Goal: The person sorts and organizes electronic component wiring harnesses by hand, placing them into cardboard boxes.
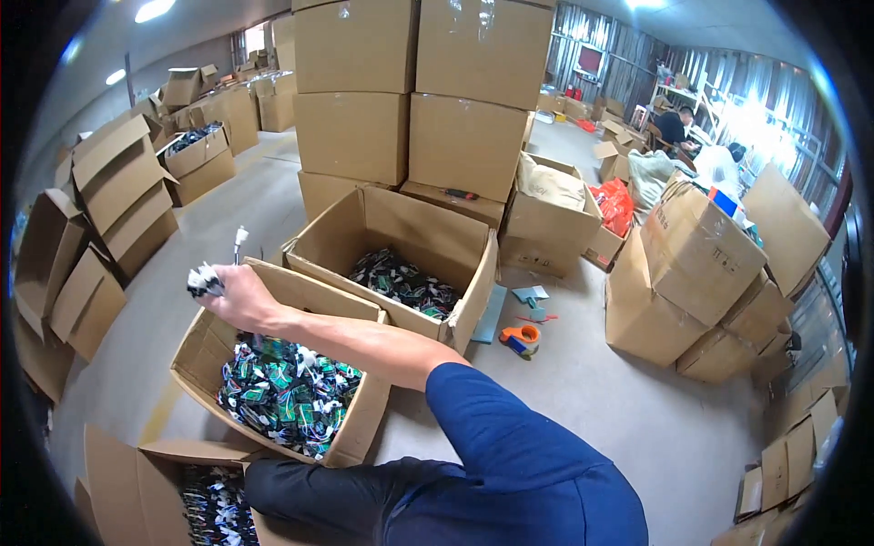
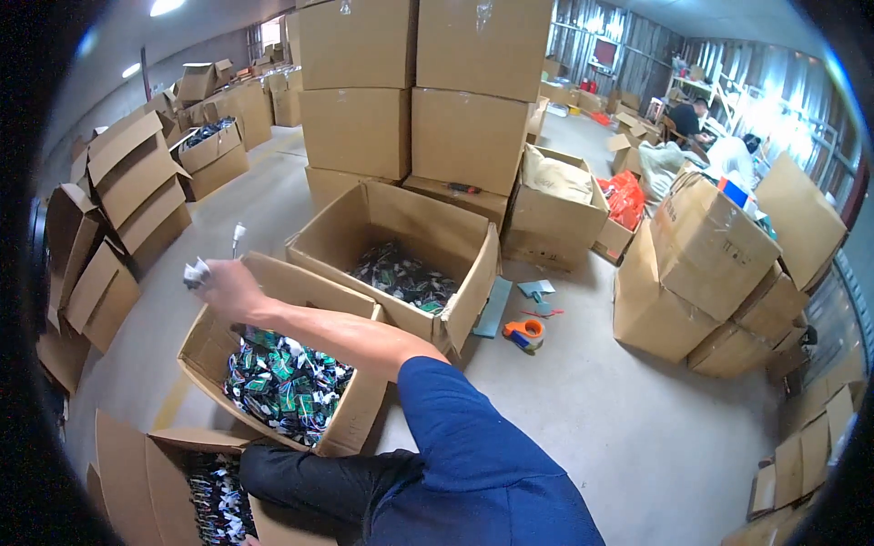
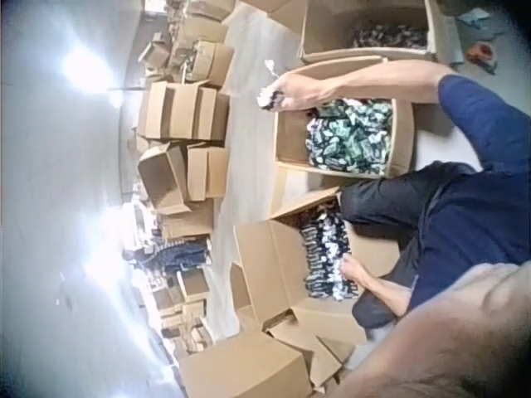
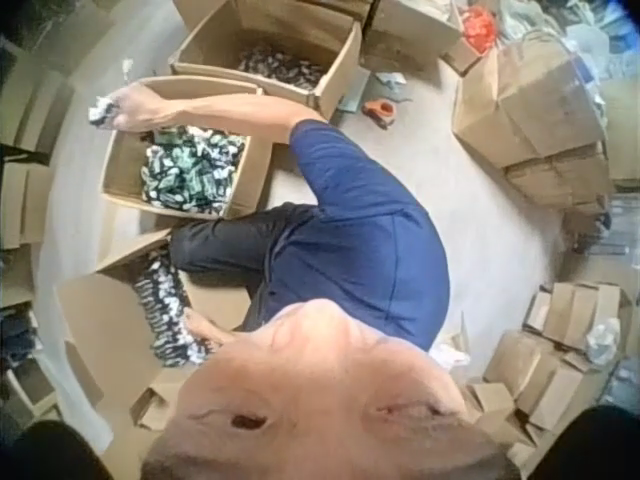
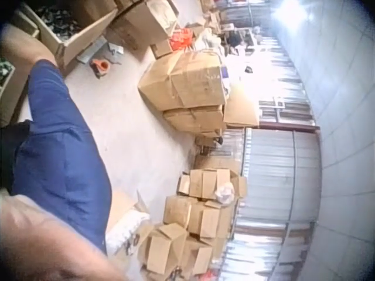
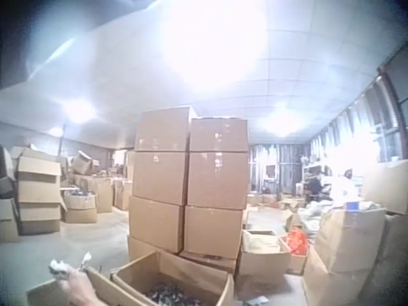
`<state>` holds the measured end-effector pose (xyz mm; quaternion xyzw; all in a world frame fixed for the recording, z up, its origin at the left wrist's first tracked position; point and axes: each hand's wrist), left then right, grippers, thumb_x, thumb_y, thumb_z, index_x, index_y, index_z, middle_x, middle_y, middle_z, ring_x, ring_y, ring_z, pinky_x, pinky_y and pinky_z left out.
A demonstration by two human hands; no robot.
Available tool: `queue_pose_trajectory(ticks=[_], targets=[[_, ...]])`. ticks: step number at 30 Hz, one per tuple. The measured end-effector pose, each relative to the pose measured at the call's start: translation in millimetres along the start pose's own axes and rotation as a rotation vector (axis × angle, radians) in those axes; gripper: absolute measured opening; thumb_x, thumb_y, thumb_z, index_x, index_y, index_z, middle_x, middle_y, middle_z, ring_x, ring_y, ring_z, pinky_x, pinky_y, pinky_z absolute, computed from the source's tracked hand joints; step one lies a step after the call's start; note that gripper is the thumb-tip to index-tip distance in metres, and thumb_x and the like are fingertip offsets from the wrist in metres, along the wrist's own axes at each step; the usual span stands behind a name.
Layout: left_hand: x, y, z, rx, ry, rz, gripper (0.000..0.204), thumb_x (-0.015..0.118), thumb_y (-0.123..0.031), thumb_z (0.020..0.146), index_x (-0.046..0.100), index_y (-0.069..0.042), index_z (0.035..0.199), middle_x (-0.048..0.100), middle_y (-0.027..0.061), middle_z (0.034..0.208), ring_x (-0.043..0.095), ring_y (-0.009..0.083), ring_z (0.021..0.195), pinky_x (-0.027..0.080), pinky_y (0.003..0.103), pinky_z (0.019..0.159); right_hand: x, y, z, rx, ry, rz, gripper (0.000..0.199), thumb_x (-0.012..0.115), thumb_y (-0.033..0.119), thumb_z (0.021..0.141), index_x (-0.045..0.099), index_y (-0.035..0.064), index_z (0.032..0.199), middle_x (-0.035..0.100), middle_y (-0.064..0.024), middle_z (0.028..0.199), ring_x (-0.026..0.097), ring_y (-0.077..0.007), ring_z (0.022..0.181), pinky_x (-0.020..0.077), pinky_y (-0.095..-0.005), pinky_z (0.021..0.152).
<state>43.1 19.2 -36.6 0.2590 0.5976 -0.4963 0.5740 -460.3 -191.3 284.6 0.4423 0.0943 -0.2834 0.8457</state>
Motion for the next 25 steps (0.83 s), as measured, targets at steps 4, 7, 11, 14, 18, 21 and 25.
queue_pose_trajectory(ticks=[4, 7, 11, 14, 18, 21, 25], targets=[[71, 100, 20, 0.107, -0.024, -0.151, 0.027, 0.062, -0.021, 0.099, 0.075, 0.002, 0.095, 0.071, 0.0212, 0.078, 0.064, 0.0247, 0.065, 0.052, 0.039, 0.062, 60, 39, 28, -0.194, -0.126, 0.48, 0.015, 0.066, 0.005, 0.088, 0.072, 0.0037, 0.102, 0.071, -0.0048, 0.089, 0.062, -0.0117, 0.081, 0.0536, -0.0321, 0.074], [-4, -81, -9, -0.15, -0.039, -1.183, 0.026, 0.057, -0.012, 0.104, 0.068, 0.006, 0.117, 0.074, 0.0146, 0.099, 0.07, 0.0199, 0.085, 0.056, 0.031, 0.079, 41, 71, 27, 0.143, -0.04, 0.531, 0.008, 0.064, 0.009, 0.087, 0.067, 0.0021, 0.086, 0.063, -0.0056, 0.069, 0.061, -0.0149, 0.064, 0.0509, -0.0351, 0.059], [-119, -228, -66, 0.3, 0.394, -1.775, 0.051, 0.046, -0.038, 0.109, 0.065, 0.008, 0.121, 0.072, 0.0219, 0.11, 0.072, 0.0309, 0.101, 0.058, 0.04, 0.092, 86, 127, 16, -0.003, -0.022, 0.809, 0.017, 0.066, 0.019, 0.1, 0.064, 0.0045, 0.09, 0.058, 0.0021, 0.072, 0.054, -0.0091, 0.064, 0.0425, -0.0272, 0.055], [-110, -263, -68, 0.201, 0.742, -2.477, 0.093, 0.042, -0.073, 0.094, 0.037, -0.001, 0.154, 0.04, 0.0231, 0.157, 0.039, 0.0363, 0.146, 0.031, 0.049, 0.12, 135, 192, -47, 0.001, -0.054, 0.954, 0.025, 0.064, 0.022, 0.102, 0.056, 0.0073, 0.084, 0.057, -0.0013, 0.071, 0.051, -0.0095, 0.061, 0.0398, -0.0273, 0.057], [-130, -233, -26, 0.143, 0.641, -3.1, 0.1, 0.042, -0.08, 0.091, 0.036, -0.002, 0.154, 0.041, 0.0246, 0.155, 0.048, 0.0373, 0.137, 0.038, 0.051, 0.116, 156, 176, -157, -0.385, 0.166, 0.783, 0.03, 0.069, 0.031, 0.099, 0.059, 0.0035, 0.091, 0.061, -0.0064, 0.079, 0.058, -0.0177, 0.075, 0.0498, -0.0344, 0.07], [-150, -197, -24, -0.07, 0.411, -2.957, 0.083, 0.045, -0.068, 0.098, 0.045, -0.003, 0.149, 0.058, 0.0232, 0.139, 0.06, 0.0359, 0.123, 0.046, 0.05, 0.109, 156, 137, -204, -0.714, 0.508, 0.601, 0.037, 0.084, 0.029, 0.086, 0.064, 0.002, 0.101, 0.065, -0.0108, 0.085, 0.065, -0.0311, 0.089, 0.0542, -0.0449, 0.086], [-134, -149, -44, -0.262, 0.1, -2.83, 0.064, 0.05, -0.056, 0.1, 0.057, -0.003, 0.135, 0.068, 0.0164, 0.125, 0.067, 0.0318, 0.111, 0.053, 0.048, 0.1, 160, 124, -226, -0.969, 0.747, 0.373, 0.049, 0.09, 0.014, 0.074, 0.065, 0.0004, 0.114, 0.063, -0.0188, 0.12, 0.061, -0.0415, 0.117, 0.0494, -0.0538, 0.101]])
Point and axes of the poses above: each hand's wrist, its own z-axis towards the middle knuckle, its own x-axis out of the palm, y = z × x
